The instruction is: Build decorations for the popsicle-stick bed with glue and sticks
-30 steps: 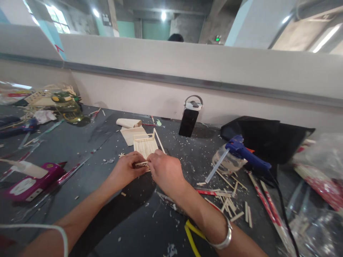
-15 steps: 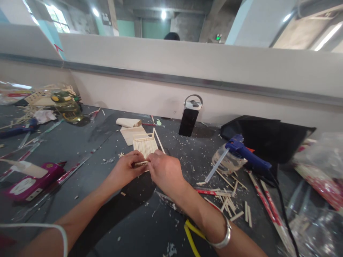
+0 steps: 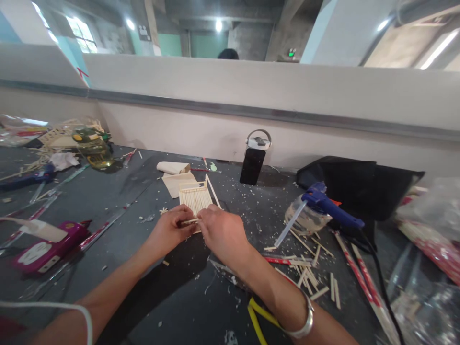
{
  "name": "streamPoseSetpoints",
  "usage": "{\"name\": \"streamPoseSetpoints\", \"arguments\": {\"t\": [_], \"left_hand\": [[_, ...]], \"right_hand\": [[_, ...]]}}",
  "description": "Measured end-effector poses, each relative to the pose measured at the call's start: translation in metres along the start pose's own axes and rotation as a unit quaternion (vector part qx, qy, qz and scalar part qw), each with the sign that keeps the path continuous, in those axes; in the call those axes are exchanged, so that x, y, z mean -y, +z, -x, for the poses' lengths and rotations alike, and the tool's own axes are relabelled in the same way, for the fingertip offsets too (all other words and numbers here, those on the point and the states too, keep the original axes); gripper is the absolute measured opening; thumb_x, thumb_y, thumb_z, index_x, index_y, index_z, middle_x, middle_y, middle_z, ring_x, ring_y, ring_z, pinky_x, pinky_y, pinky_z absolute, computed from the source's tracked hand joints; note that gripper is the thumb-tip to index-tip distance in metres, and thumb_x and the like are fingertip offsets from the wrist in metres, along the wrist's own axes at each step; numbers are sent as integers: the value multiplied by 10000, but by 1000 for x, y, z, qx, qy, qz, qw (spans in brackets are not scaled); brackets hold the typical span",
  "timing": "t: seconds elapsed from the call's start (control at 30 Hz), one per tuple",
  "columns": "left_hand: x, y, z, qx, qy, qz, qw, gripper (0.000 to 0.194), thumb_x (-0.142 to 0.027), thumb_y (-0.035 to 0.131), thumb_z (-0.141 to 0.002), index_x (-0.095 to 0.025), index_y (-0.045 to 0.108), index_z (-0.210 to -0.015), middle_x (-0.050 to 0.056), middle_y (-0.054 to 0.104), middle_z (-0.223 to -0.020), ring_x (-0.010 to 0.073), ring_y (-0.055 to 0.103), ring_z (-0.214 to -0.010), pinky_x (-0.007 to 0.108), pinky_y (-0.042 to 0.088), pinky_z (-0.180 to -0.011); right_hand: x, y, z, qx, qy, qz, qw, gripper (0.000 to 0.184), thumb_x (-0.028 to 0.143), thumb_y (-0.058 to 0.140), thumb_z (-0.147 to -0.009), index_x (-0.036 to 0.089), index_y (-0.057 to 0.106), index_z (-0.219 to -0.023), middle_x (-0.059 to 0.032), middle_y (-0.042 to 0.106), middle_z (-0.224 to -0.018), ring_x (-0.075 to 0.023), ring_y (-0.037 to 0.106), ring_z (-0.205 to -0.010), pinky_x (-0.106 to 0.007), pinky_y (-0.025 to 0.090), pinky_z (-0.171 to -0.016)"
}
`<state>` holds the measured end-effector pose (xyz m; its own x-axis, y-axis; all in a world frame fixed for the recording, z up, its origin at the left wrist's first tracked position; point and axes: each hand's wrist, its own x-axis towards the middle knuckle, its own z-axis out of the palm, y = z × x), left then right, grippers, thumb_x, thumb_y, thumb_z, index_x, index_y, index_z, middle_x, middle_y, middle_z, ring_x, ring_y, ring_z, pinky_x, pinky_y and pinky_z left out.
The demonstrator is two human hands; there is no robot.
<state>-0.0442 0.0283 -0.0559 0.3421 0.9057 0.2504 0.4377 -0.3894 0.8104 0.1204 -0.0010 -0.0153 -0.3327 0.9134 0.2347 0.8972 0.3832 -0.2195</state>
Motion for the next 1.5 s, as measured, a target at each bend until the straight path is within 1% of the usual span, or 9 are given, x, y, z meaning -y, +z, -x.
{"name": "streamPoseSetpoints", "arguments": {"t": [0.17,0.33,0.53,0.67,0.87,1.0,1.13,1.37,1.5], "left_hand": [[1,0,0,-2,-5,-6,1000,128,-197,658,-774,-157,666,-653,14,577,-745,134,558,-659,244,389,-588],[3,0,0,-5,18,-25,1000,155,-195,646,-787,-155,667,-639,11,575,-733,128,552,-648,241,377,-581],[4,-1,1,2,20,-38,999,136,-213,635,-801,-169,706,-694,22,611,-780,141,577,-691,244,404,-612],[4,-1,1,1,17,-38,999,125,-227,642,-804,-174,724,-725,26,618,-807,143,587,-708,246,412,-623],[2,0,2,-3,16,-32,999,130,-235,641,-810,-180,720,-723,14,595,-766,140,585,-693,241,408,-615],[1,0,2,-4,19,-35,999,145,-254,634,-820,-186,722,-726,19,601,-776,144,579,-695,248,413,-620],[3,0,2,-3,26,-40,999,149,-233,628,-823,-183,724,-721,16,599,-774,138,572,-680,247,400,-605],[1,0,2,0,18,-38,999,115,-187,626,-801,-187,715,-729,13,600,-785,143,589,-714,242,409,-620],[0,0,2,-5,12,-50,999,121,-143,623,-769,-174,689,-672,7,580,-751,137,572,-679,241,394,-600]], "right_hand": [[1,-3,1,5,1,1,1000,198,247,520,-923,223,702,-1000,-40,727,-956,-180,685,-788,-255,397,-595],[-5,-8,1,10,5,-3,1000,196,204,554,-889,226,692,-1027,-31,730,-976,-181,680,-849,-249,415,-630],[-7,-8,0,14,10,-3,1000,176,205,553,-886,231,706,-969,-23,730,-948,-170,680,-806,-245,399,-598],[-7,-6,0,14,10,-3,1000,162,218,562,-889,235,704,-963,-19,727,-942,-164,678,-798,-241,389,-590],[-8,-6,-2,15,8,-1,1000,144,221,574,-886,239,706,-940,-12,715,-913,-157,672,-796,-239,379,-581],[-9,-5,-3,18,6,-3,1000,148,214,574,-881,241,710,-932,-9,713,-909,-149,668,-776,-236,374,-574],[-10,-3,-4,16,7,-7,1000,149,216,572,-882,239,713,-924,-10,716,-904,-148,666,-777,-231,367,-573],[-9,-4,-3,9,4,-15,1000,150,211,570,-878,235,715,-910,-7,717,-885,-150,668,-752,-235,352,-559],[-9,-5,-3,6,3,-23,1000,157,188,572,-862,226,718,-904,-16,725,-886,-165,673,-764,-242,360,-564]]}}
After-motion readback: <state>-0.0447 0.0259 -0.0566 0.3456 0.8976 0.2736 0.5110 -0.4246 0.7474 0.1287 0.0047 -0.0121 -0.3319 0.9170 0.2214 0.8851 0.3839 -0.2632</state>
